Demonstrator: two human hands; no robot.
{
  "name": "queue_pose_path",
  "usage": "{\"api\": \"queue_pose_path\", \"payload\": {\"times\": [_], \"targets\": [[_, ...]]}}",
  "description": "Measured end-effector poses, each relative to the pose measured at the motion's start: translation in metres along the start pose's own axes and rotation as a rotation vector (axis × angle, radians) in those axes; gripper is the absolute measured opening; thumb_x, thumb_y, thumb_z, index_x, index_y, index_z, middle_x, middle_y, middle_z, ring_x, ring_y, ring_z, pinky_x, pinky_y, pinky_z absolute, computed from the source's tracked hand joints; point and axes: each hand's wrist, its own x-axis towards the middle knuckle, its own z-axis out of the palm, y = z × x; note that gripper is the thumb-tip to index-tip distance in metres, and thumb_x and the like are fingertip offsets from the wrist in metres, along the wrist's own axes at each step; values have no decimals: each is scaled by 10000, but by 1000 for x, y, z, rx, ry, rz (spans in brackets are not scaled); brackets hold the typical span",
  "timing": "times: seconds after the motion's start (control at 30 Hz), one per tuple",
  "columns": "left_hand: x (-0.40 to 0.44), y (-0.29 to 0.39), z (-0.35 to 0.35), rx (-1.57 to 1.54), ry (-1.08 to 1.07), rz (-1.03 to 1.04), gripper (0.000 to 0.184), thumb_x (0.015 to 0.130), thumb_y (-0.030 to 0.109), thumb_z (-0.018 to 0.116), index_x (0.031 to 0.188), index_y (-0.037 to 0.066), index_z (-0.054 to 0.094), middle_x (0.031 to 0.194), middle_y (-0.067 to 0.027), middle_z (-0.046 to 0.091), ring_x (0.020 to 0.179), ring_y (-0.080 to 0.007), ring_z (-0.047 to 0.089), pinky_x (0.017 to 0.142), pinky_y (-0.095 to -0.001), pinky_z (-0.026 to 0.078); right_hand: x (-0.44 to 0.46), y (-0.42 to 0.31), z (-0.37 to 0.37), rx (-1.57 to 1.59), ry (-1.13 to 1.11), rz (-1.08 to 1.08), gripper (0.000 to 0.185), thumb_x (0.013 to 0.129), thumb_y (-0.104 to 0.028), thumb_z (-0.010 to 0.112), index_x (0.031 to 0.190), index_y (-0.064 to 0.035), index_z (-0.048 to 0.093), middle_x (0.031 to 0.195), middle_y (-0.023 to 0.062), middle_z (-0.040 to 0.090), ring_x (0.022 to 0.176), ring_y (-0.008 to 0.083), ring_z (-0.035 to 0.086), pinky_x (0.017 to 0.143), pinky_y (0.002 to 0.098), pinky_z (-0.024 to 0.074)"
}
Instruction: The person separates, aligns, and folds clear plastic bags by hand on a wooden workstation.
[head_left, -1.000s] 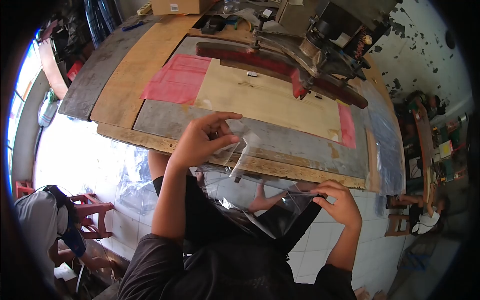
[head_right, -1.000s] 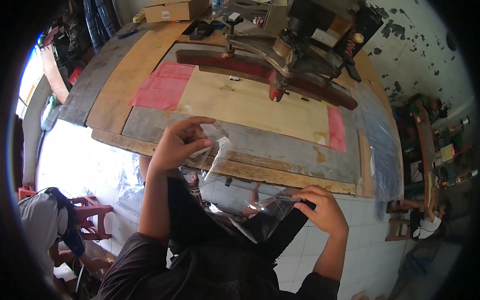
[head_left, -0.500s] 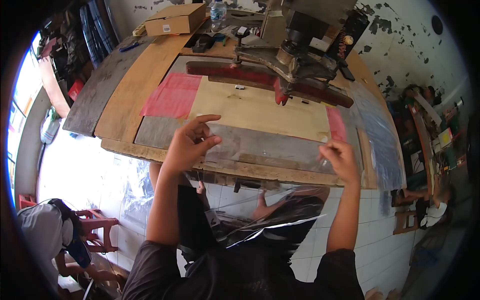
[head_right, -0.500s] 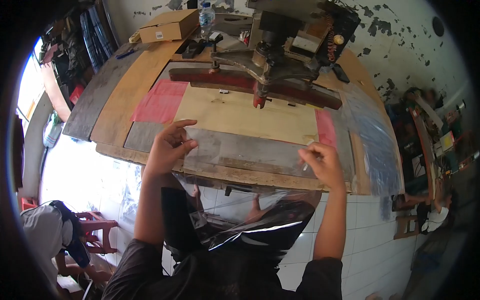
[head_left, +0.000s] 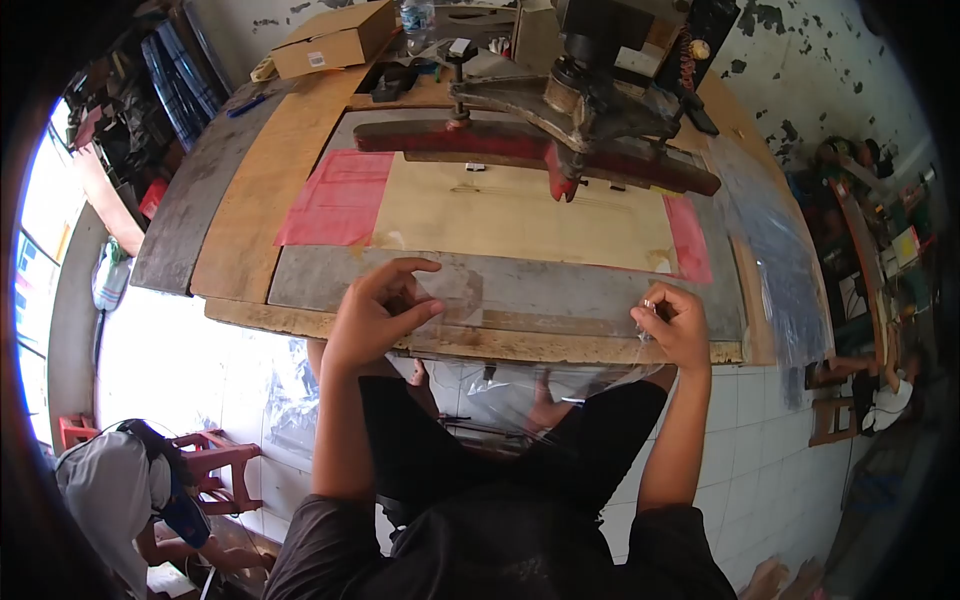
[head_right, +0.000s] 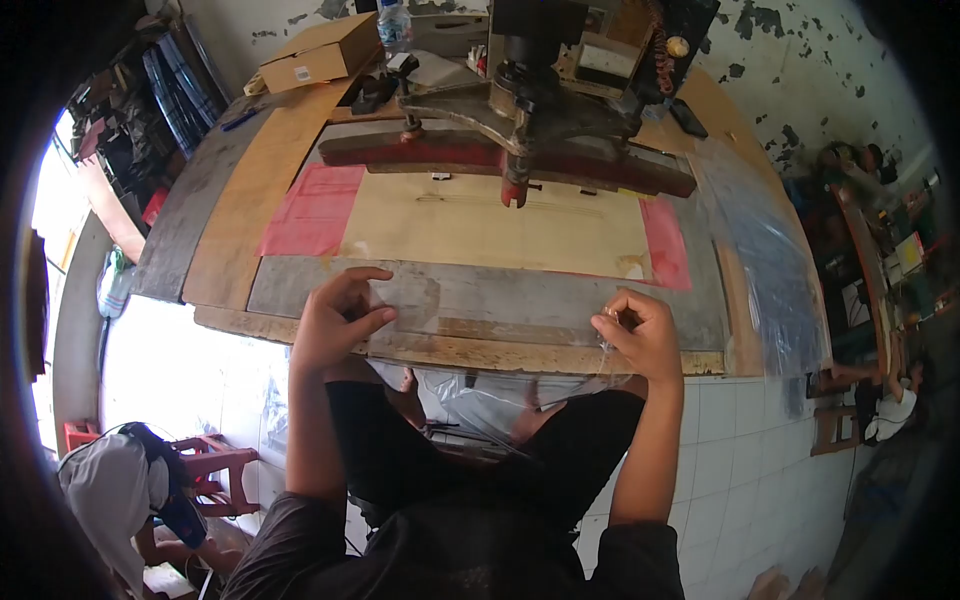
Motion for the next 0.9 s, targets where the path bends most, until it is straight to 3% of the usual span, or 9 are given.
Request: {"api": "queue_pose_path", "payload": {"times": [0.07,0.13,0.2,0.33,0.37,0.43,0.53,0.77,0.9], "targets": [[-2,3,2,42,31,5,389,863,78,850,1214,26,692,730,41,537,633,-37,487,597,-243,390,-1,1,0,-17,5,-6,235,894,-52,782,770,-45,583,741,-48,580,672,24,467,612,219,361],[-4,9,4,435,344,403,409,830,205,891,1161,32,724,775,-22,620,638,-104,550,597,-259,432,0,1,-1,-36,19,-12,237,886,-61,788,768,-43,583,738,-51,575,669,24,455,609,220,354],[-41,30,9,78,267,405,505,802,347,911,1110,-9,729,845,-70,675,662,-184,617,601,-298,480,-1,0,-1,-91,2,-25,239,879,-71,795,762,-44,588,733,-55,576,669,20,456,603,222,357],[-80,88,67,-1225,-684,698,700,907,563,764,1183,-67,633,937,-146,685,713,-257,667,541,-351,456,0,2,-2,-53,-16,-7,240,887,-87,792,761,-46,592,725,-58,574,668,20,458,600,224,361],[-77,99,77,-1342,-835,744,757,933,617,727,1202,-81,609,960,-165,688,726,-275,679,526,-364,450,0,4,-2,-55,-18,2,240,887,-87,792,761,-46,592,725,-58,574,668,20,458,600,224,361],[-70,108,91,-1313,-1005,794,897,831,743,742,1274,-25,607,837,-50,707,602,-227,664,495,-347,424,0,6,-2,-52,-10,-41,243,889,-98,798,765,-45,596,724,-57,573,669,21,460,602,224,364],[-82,113,101,-1431,-961,612,800,802,765,754,1074,13,716,742,-22,657,566,-203,634,485,-334,393,-2,3,-3,-44,-11,10,257,895,-44,764,757,-43,547,745,-8,582,698,70,493,642,262,376],[-65,128,104,-1373,-1244,652,824,802,720,793,1159,-7,640,759,-30,649,545,-208,610,472,-343,377,-1,2,-4,-20,-24,8,268,885,-51,774,759,-38,539,752,-5,589,701,74,490,641,264,380],[-81,127,111,-1587,-981,621,829,810,702,798,1192,-10,615,728,-2,595,521,-188,581,469,-333,390,-1,2,-4,-38,-24,8,269,885,-58,776,758,-41,540,752,-4,589,702,73,491,639,264,381]]}}
